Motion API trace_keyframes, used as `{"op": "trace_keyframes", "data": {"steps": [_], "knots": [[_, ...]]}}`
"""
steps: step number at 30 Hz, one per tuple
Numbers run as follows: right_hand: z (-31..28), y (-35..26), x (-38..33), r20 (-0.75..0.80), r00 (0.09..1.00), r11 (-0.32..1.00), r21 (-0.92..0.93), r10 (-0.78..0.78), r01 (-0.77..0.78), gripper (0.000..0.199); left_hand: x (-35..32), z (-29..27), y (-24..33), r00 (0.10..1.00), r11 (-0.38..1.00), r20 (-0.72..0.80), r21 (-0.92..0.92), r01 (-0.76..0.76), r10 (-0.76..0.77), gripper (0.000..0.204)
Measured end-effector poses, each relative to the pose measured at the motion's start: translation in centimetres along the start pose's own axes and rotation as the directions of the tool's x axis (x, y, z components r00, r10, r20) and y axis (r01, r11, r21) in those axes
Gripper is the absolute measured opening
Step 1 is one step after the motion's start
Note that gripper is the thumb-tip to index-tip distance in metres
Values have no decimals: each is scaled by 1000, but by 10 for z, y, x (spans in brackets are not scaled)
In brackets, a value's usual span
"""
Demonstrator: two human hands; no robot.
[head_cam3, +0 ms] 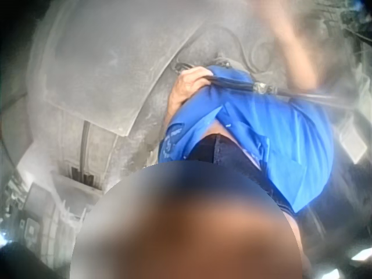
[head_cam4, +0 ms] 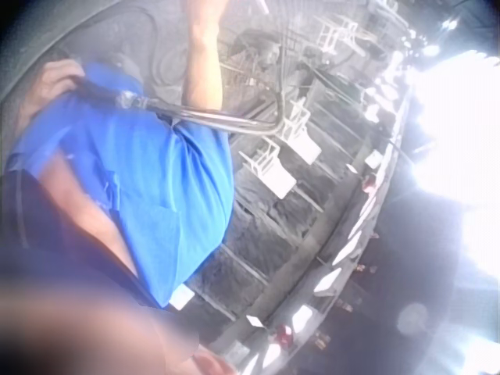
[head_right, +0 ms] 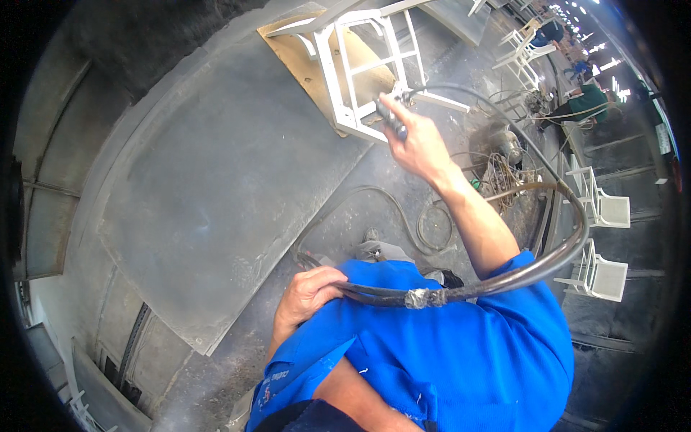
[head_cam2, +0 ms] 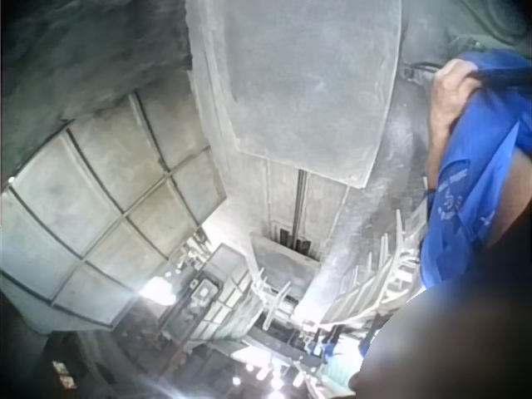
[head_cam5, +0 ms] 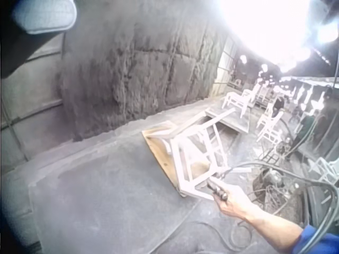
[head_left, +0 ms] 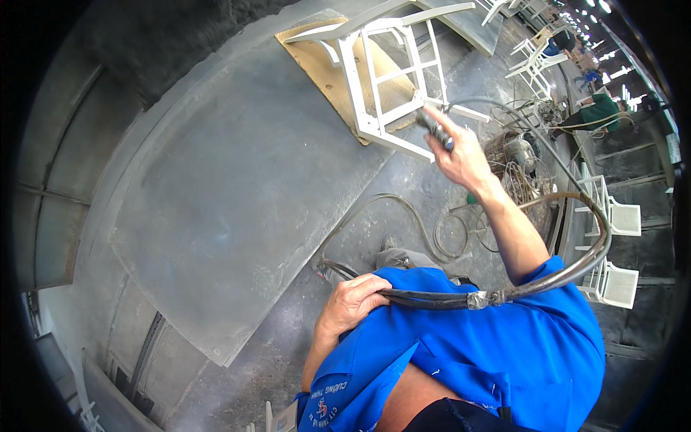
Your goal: The person spray paints white chairs using a spray gun. They rotate and reposition each chair to cover all sides, then place the finished chair aside and pick up the next one.
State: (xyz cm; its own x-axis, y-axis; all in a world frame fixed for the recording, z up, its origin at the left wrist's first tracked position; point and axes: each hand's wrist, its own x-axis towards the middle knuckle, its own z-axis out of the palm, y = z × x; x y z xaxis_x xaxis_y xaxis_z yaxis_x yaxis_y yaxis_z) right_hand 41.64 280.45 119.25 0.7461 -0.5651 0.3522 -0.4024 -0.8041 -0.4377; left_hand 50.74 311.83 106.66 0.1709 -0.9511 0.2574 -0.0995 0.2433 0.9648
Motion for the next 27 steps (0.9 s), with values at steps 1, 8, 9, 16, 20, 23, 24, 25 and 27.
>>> {"op": "trace_keyframes", "data": {"steps": [1,8,9,16,20,23,24,25,27], "knots": [[1,7,-9,73,993,995,26,89,-91,51,2,3,1,1000,1000,-6,19,7,-7,26],[-12,59,-25,25,982,971,149,188,-189,52,32,41,9,999,991,-41,130,37,-32,29],[-16,69,-17,0,980,959,210,197,-192,51,39,48,10,999,991,-46,134,27,-21,30],[-58,148,51,-27,948,918,259,317,-300,49,100,128,23,996,973,-78,223,55,-38,35],[-90,193,48,-98,942,931,217,322,-295,49,121,165,27,992,968,-103,232,97,-75,36],[-111,222,42,-134,919,920,187,370,-344,50,134,181,25,990,968,-111,221,115,-92,36],[-114,229,41,-143,912,916,189,383,-355,50,138,184,25,989,969,-107,216,119,-98,35],[-115,235,41,-168,909,917,199,381,-347,50,142,186,25,991,970,-93,212,116,-98,35],[-110,238,39,-219,942,958,188,254,-215,49,150,187,25,993,973,-60,205,109,-98,34]]}}
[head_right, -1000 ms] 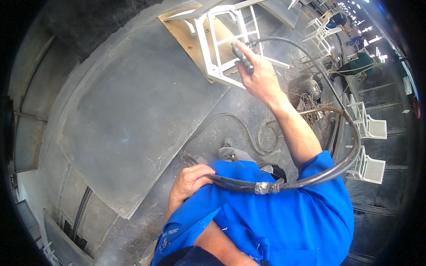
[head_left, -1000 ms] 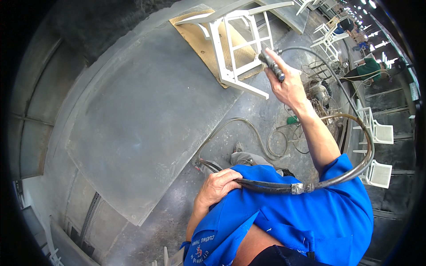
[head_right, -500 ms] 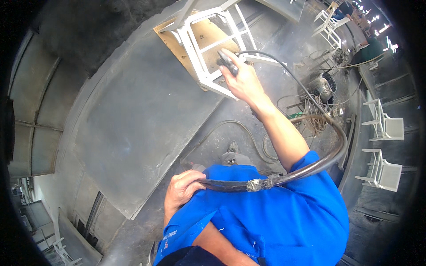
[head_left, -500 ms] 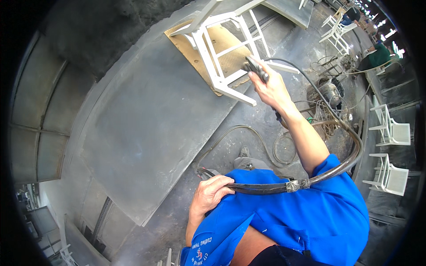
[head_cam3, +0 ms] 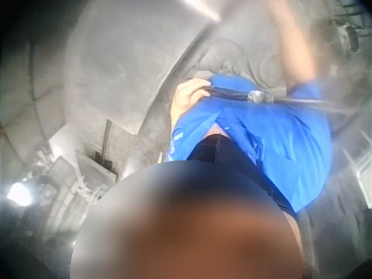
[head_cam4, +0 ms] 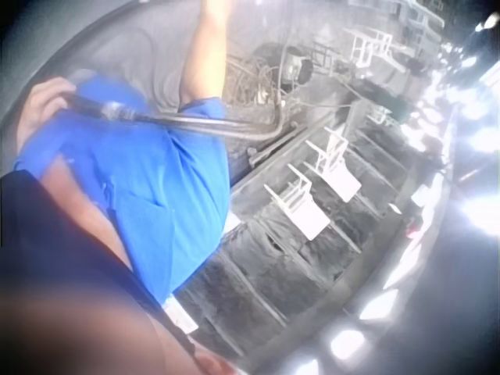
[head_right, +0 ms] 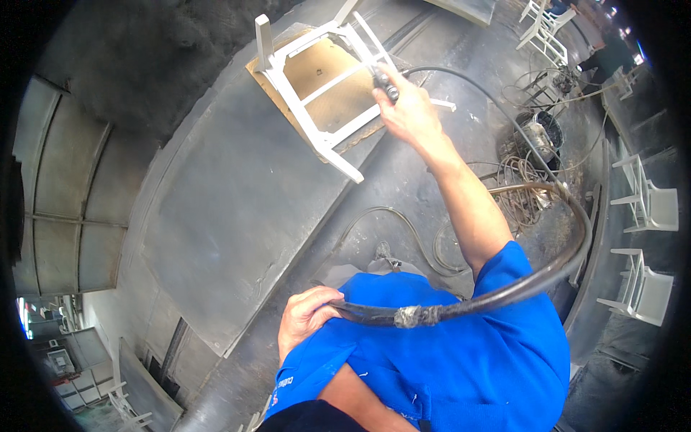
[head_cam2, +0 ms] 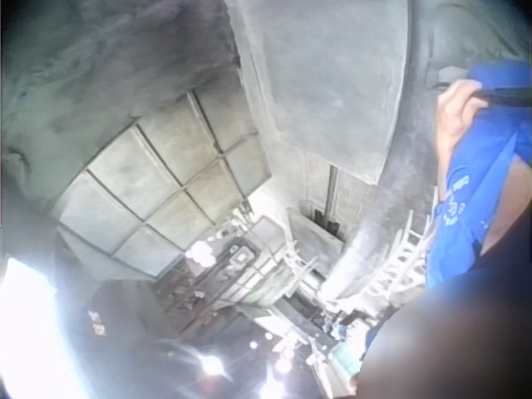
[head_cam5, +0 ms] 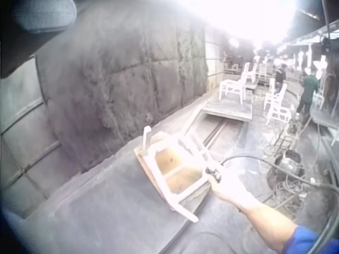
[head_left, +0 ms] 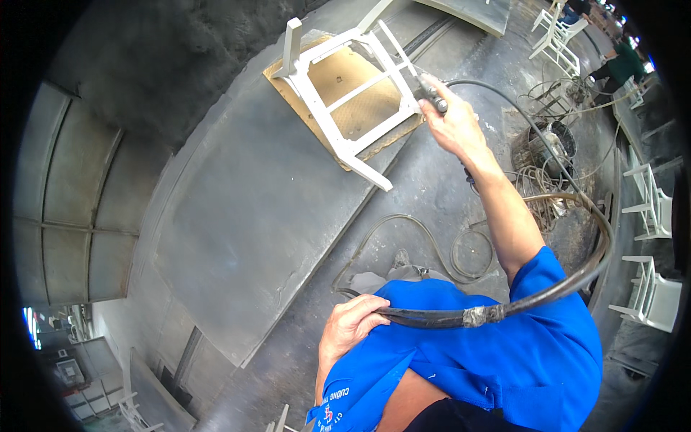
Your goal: The person spray paints white chairs using a spray gun. They rotate and reposition each chair to cover all sides, then place the finished chair aside and pick up the next one.
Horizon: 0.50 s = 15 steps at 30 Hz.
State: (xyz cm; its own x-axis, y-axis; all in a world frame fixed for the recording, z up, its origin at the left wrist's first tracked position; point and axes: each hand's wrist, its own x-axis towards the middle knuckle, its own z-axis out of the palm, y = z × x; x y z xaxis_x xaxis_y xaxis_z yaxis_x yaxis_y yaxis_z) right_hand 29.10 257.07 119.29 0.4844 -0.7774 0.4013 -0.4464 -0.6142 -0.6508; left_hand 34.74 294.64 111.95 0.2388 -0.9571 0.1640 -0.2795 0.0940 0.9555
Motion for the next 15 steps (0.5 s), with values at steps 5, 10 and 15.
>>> {"op": "trace_keyframes", "data": {"steps": [5,10,15], "knots": [[11,-8,-18,129,980,962,251,-148,112,45,13,-10,0,999,999,50,47,12,-15,32],[13,-19,-18,284,956,940,300,74,-162,47,21,-29,-3,997,997,74,78,27,-33,32],[34,-17,26,164,969,928,292,187,-229,50,18,-52,-4,996,995,77,91,36,-43,32]]}}
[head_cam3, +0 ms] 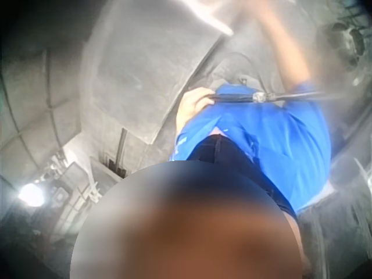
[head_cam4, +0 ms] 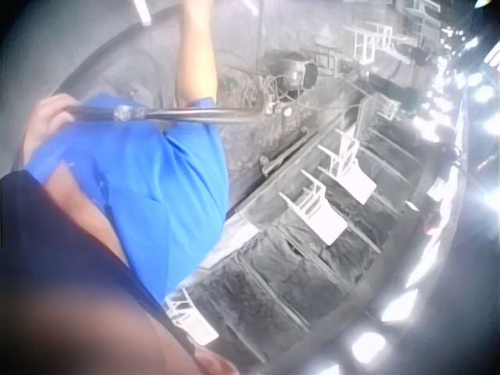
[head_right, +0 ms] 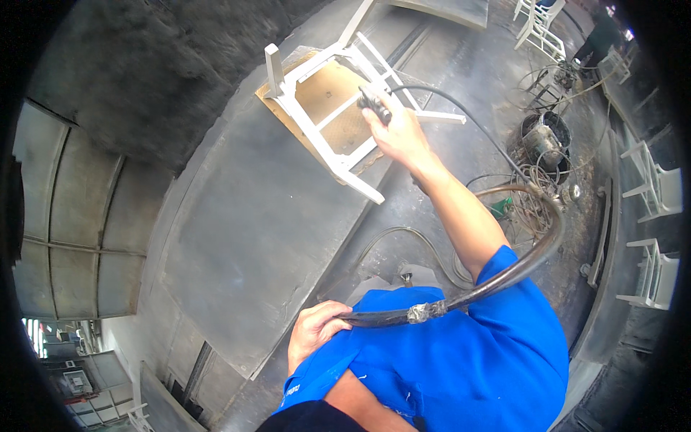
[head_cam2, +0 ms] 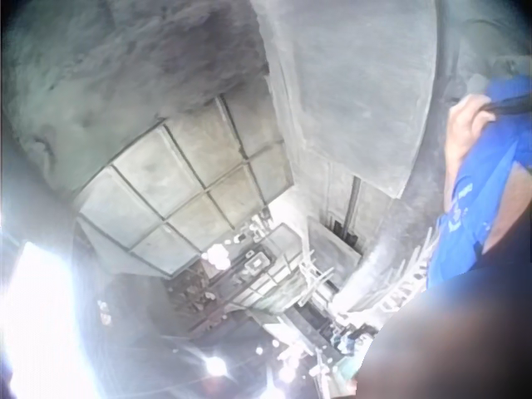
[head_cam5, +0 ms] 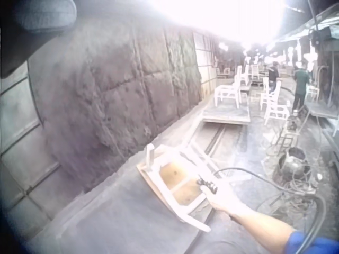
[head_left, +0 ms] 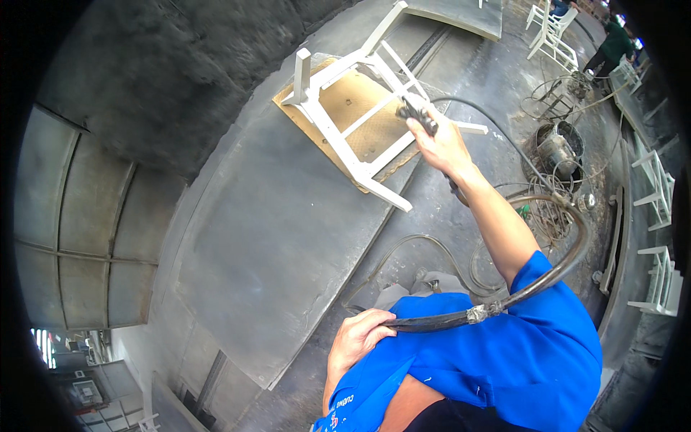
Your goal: The person spray paints white chairs using a spray gun. They rotate and reposition each chair to cover all sides, then place the finished chair aside and pick up the next one.
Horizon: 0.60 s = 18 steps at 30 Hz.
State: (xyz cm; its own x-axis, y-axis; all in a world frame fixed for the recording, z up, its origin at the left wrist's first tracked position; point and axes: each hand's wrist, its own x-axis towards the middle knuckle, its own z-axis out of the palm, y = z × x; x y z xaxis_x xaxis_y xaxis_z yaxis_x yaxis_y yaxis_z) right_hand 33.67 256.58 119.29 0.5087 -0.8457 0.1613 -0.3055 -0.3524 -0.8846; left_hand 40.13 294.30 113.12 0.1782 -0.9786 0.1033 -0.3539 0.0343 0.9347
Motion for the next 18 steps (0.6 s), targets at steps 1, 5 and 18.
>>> {"op": "trace_keyframes", "data": {"steps": [1,5,18], "knots": [[7,-1,14,-47,999,1000,-23,-11,10,51,-2,-3,1,1000,1000,-3,26,5,-5,32],[36,-1,67,-129,974,982,-75,-184,175,52,-6,-3,6,999,991,-15,127,34,-32,32],[-21,47,160,-213,947,970,-69,-241,231,53,29,83,41,970,975,-188,125,181,-156,28]]}}
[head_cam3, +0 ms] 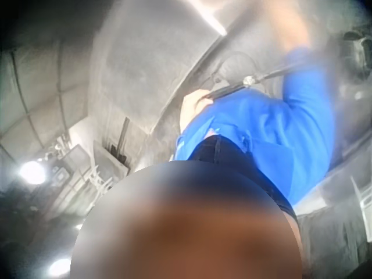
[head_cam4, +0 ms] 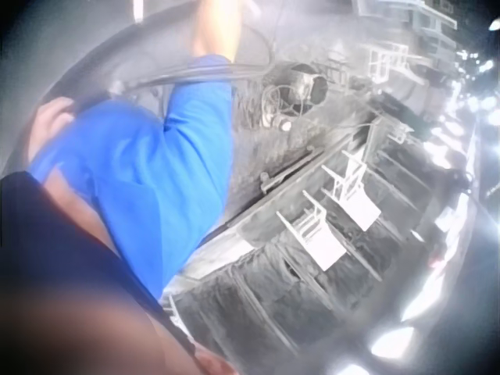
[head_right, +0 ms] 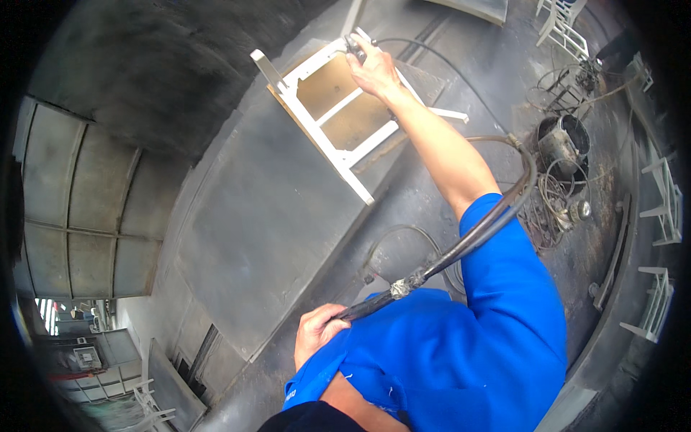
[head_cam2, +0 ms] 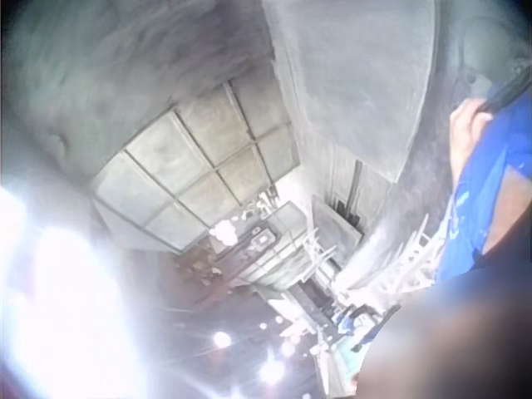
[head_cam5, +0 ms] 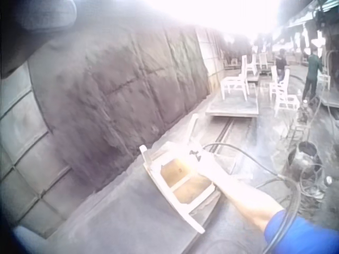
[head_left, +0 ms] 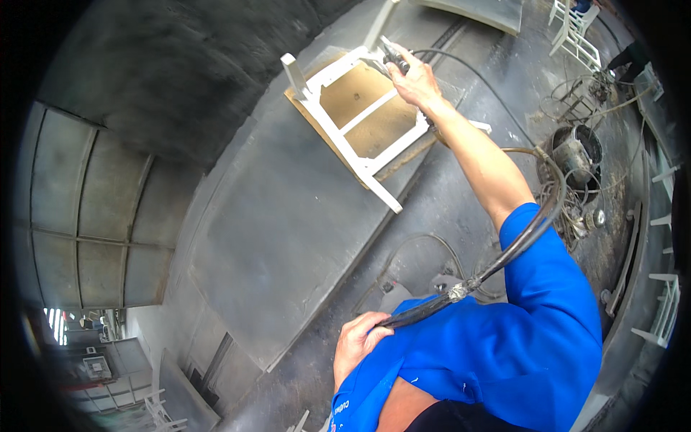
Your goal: The person spray paints white chairs using a spray gun. They rotate and reposition each chair to cover all sides, then place the finished chair aside and pick up the next one.
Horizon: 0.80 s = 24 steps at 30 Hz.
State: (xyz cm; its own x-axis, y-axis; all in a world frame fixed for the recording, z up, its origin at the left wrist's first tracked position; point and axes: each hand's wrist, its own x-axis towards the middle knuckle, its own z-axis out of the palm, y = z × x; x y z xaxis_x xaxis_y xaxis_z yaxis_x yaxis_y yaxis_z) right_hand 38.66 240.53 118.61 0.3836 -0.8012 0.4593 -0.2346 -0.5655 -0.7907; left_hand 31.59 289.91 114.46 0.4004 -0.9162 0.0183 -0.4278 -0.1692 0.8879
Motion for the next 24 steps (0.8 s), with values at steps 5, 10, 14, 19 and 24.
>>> {"op": "trace_keyframes", "data": {"steps": [5,10,14,19,24], "knots": [[-64,56,-53,93,995,1000,-21,22,-20,50,27,35,9,993,998,105,-40,-47,51,31],[-82,116,-118,174,975,990,-17,142,-141,50,49,60,21,975,999,219,-20,-44,47,32],[-76,140,-168,236,952,973,75,195,-217,50,59,74,32,972,999,231,1,-46,45,34],[-71,149,-207,439,848,920,109,296,-377,53,71,82,43,957,997,288,68,-45,23,35],[-83,164,-209,212,920,940,26,329,-341,54,78,86,51,952,996,306,81,-47,20,35]]}}
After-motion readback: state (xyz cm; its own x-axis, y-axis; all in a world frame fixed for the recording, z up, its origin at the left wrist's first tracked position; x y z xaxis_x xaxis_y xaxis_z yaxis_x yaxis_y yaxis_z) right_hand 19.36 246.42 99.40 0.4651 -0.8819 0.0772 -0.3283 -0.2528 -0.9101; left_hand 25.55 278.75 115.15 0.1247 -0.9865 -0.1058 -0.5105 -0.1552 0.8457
